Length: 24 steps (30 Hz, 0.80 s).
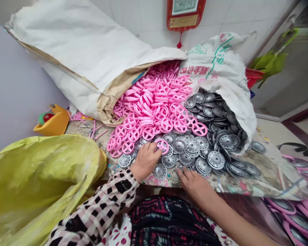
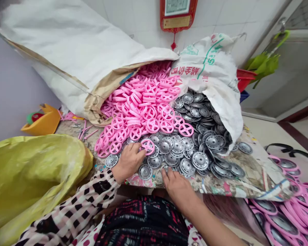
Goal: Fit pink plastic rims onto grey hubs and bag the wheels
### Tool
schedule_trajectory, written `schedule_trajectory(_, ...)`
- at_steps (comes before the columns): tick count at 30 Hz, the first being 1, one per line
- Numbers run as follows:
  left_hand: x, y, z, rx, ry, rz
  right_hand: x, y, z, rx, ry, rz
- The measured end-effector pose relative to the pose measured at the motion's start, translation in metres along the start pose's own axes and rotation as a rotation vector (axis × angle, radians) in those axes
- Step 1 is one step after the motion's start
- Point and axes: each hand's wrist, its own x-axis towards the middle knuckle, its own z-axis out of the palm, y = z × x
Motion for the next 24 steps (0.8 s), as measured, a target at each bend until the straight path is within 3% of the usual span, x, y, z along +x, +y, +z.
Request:
schedule_trajectory(4,-0.001,-0.005,0.002,-0.101,0.050,0.061,0.002,0.010,-0.004,0.140,0.096,0.005)
schedule_trajectory(7,-0.003,-0.005,0.002,-0.358,0.138,-0.030,0.005,0.012,-0.008,0.324,0.152,0.103)
schedule_trajectory(10,-0.001,0.002,-0.004,-0.849,0.196,-0.311,0.009,0.010,-0.013,0.520,0.158,0.255)
schedule_trajectory(14,0.006,0.016,-0.016,-1.649,0.165,-0.771,0.024,0.011,-0.036,0.841,0.261,0.401)
schedule_trajectory(17,0.012,0.024,-0.021,-2.111,0.099,-0.920,0.047,0.017,-0.057,1.101,0.436,0.628)
schedule_trajectory(20,0.013,0.032,-0.022,-2.310,0.013,-0.945,0.071,0.019,-0.067,1.342,0.566,0.758)
schedule_trajectory(22,0.011,0.038,-0.023,-2.350,-0.005,-0.957,0.081,0.016,-0.066,1.367,0.565,0.710)
schedule_trajectory(24,0.009,0.043,-0.023,-2.329,0.017,-0.948,0.083,0.009,-0.061,1.239,0.538,0.618)
